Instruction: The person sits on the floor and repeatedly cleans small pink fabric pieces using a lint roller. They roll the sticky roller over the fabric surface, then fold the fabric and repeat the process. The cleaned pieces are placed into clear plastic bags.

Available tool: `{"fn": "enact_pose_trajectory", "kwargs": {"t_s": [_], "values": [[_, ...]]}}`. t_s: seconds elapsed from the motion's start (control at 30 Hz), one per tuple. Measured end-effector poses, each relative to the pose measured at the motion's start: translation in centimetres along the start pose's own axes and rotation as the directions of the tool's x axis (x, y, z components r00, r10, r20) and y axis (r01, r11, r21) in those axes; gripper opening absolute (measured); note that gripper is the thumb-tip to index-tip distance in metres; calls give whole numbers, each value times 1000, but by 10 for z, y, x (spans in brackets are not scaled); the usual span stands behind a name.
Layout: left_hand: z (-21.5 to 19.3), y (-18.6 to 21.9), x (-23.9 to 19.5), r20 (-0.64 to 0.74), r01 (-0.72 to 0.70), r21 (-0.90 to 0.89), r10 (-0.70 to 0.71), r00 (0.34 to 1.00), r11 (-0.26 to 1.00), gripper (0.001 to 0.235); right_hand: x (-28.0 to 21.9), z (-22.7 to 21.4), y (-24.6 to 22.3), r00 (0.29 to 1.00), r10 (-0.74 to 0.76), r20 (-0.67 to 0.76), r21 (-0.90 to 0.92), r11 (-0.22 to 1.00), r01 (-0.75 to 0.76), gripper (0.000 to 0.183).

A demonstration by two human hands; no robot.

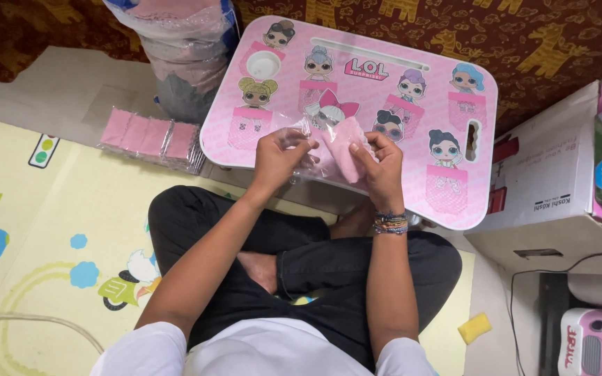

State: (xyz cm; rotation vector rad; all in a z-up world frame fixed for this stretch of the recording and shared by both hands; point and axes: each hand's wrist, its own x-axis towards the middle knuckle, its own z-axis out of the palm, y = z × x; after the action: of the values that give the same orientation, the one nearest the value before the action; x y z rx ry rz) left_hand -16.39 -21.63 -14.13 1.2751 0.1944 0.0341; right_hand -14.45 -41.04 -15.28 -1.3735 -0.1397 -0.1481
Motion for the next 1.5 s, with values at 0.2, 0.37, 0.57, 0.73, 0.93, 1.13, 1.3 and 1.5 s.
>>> {"fn": "enact_pose_trajectory", "kwargs": {"t_s": [0.2,0.37,0.57,0.73,0.93,1.13,1.3,1.5], "values": [[-1,-20,8,27,-11,73,9,1000,997,32,1,-8,12,1000,-19,-21,-28,999,18,10],[6,-13,-2,101,-23,109,12,995,994,35,-2,-6,11,995,-71,-66,-56,996,67,9],[11,-12,-5,173,16,55,-25,985,998,32,-3,-11,24,996,-55,-74,-57,997,51,12],[6,-15,-2,185,98,8,-98,978,995,36,-11,-10,15,999,-44,-8,28,999,44,42],[7,11,-8,152,184,-66,-172,973,981,41,-11,-21,1,955,-210,208,-28,975,220,53],[4,7,-5,207,147,-79,-128,970,986,51,-7,-27,18,975,-150,166,-21,988,155,69],[1,-2,-6,313,62,-58,-41,949,996,50,-10,-26,12,994,-94,59,5,996,94,70],[2,-5,-7,360,51,-75,-20,933,996,56,-14,-19,18,996,-89,17,47,995,88,51]]}}
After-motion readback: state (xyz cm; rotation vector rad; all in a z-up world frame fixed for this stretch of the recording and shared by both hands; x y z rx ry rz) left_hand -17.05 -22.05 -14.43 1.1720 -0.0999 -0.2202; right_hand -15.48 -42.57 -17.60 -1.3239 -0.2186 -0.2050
